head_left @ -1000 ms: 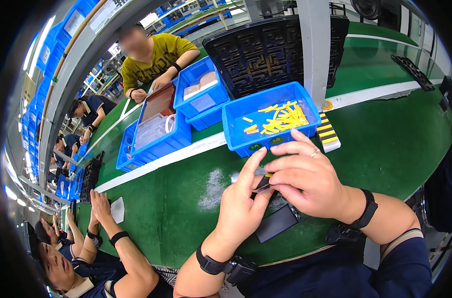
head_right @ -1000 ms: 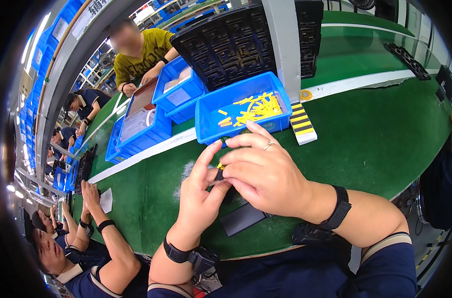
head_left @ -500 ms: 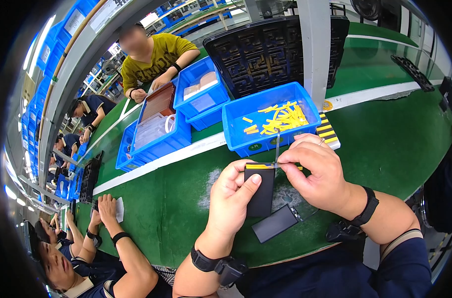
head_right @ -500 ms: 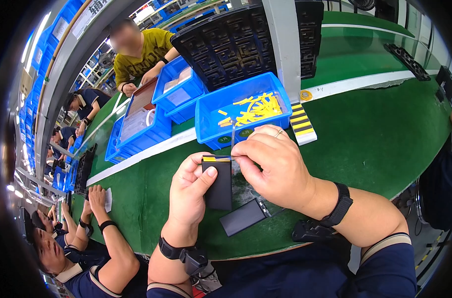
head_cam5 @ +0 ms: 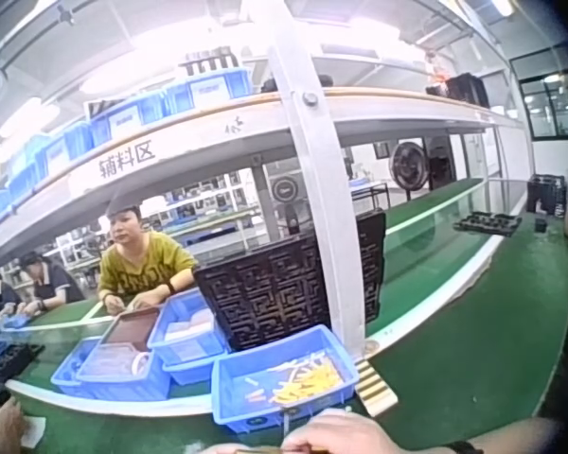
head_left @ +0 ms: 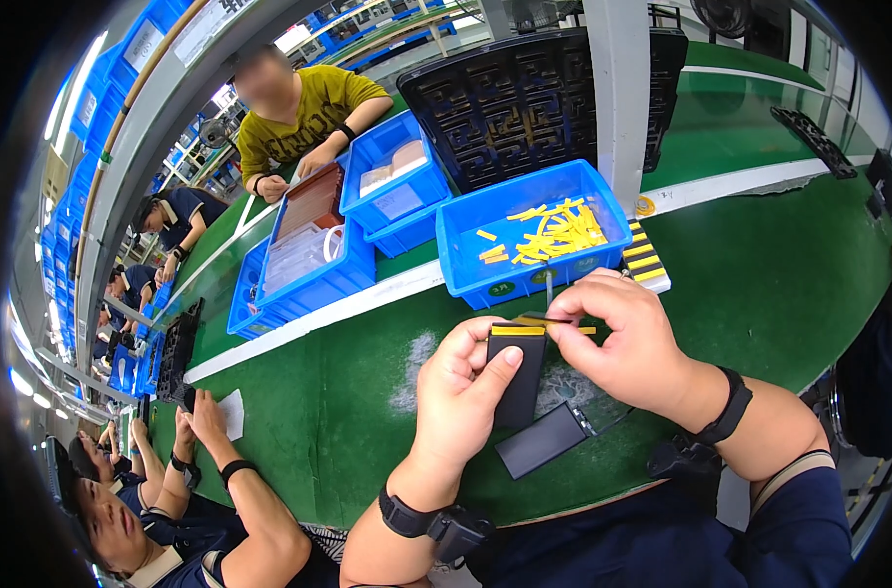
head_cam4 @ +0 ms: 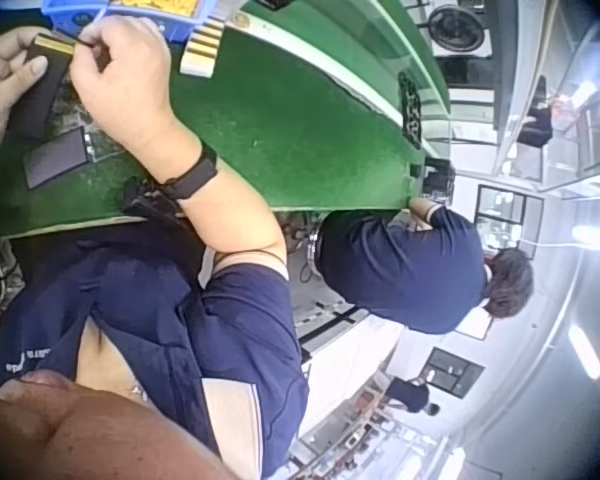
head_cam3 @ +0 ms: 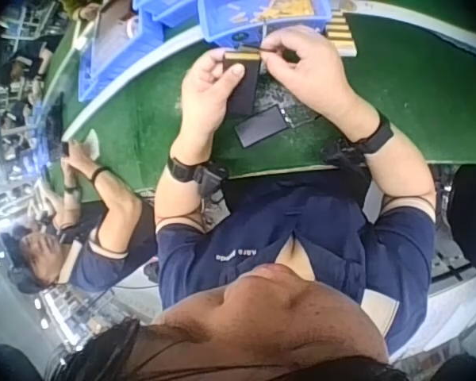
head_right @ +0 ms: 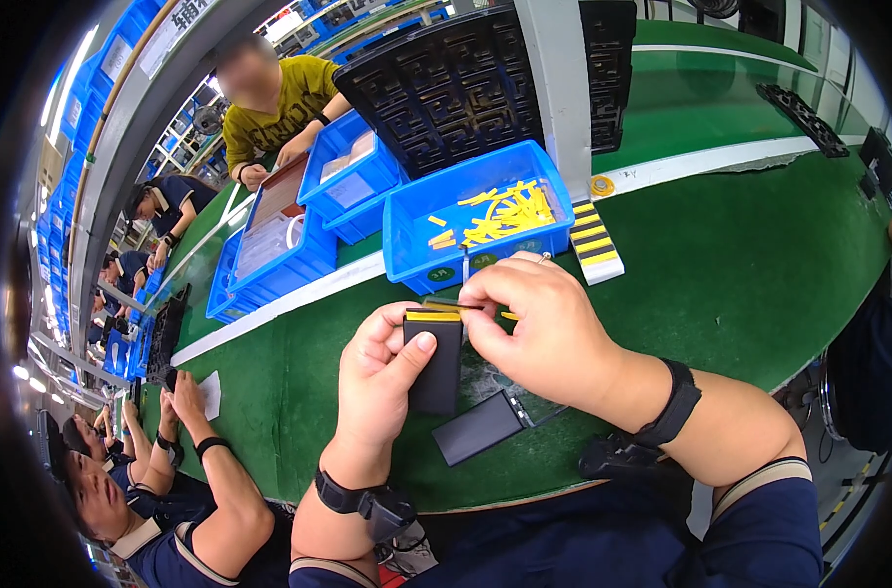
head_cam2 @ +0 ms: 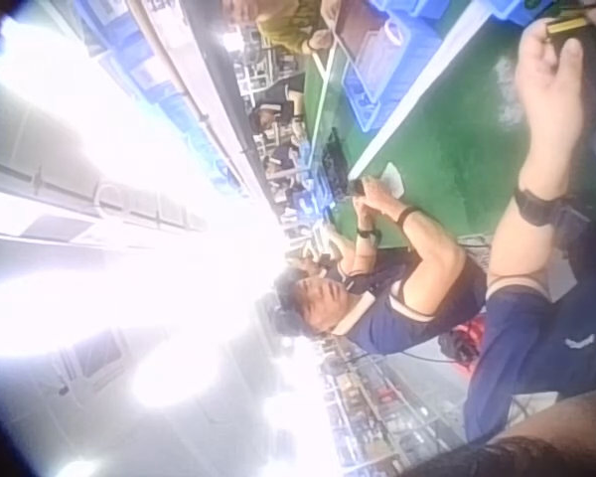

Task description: Apply yellow adhesive strips to small black rectangular electronic components.

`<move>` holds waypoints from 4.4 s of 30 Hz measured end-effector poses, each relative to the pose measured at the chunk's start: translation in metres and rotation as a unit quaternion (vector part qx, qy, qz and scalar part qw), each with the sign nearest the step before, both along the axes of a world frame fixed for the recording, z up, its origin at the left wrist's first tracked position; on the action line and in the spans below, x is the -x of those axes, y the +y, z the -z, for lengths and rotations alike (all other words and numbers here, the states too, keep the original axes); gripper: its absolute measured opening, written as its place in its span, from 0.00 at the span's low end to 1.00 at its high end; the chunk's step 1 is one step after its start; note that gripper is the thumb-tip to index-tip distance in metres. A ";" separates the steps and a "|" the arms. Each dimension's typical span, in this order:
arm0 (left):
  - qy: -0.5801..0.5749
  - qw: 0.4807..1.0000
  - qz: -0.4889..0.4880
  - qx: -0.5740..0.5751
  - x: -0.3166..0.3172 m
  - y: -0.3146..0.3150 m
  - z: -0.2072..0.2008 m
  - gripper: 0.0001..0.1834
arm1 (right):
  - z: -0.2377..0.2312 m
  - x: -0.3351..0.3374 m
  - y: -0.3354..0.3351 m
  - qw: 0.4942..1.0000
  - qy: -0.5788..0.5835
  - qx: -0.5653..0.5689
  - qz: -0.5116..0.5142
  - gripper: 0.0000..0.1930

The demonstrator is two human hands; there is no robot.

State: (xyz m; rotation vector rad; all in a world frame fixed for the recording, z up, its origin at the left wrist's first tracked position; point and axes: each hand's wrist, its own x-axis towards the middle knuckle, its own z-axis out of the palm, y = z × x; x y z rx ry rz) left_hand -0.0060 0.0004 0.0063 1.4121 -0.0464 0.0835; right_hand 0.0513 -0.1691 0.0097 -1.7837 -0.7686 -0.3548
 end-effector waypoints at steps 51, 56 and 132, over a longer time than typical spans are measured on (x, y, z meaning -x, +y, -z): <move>-0.010 0.999 -0.012 -0.028 -0.001 0.003 0.004 0.08 | -0.002 -0.012 -0.004 0.986 0.136 -0.089 -0.036 0.08; -0.004 1.000 -0.008 -0.021 -0.002 0.003 0.006 0.08 | -0.005 -0.011 -0.006 0.990 0.127 -0.064 -0.018 0.07; 0.019 0.992 0.066 -0.103 0.000 0.002 0.006 0.11 | 0.002 -0.002 0.002 0.997 -0.072 0.007 -0.015 0.03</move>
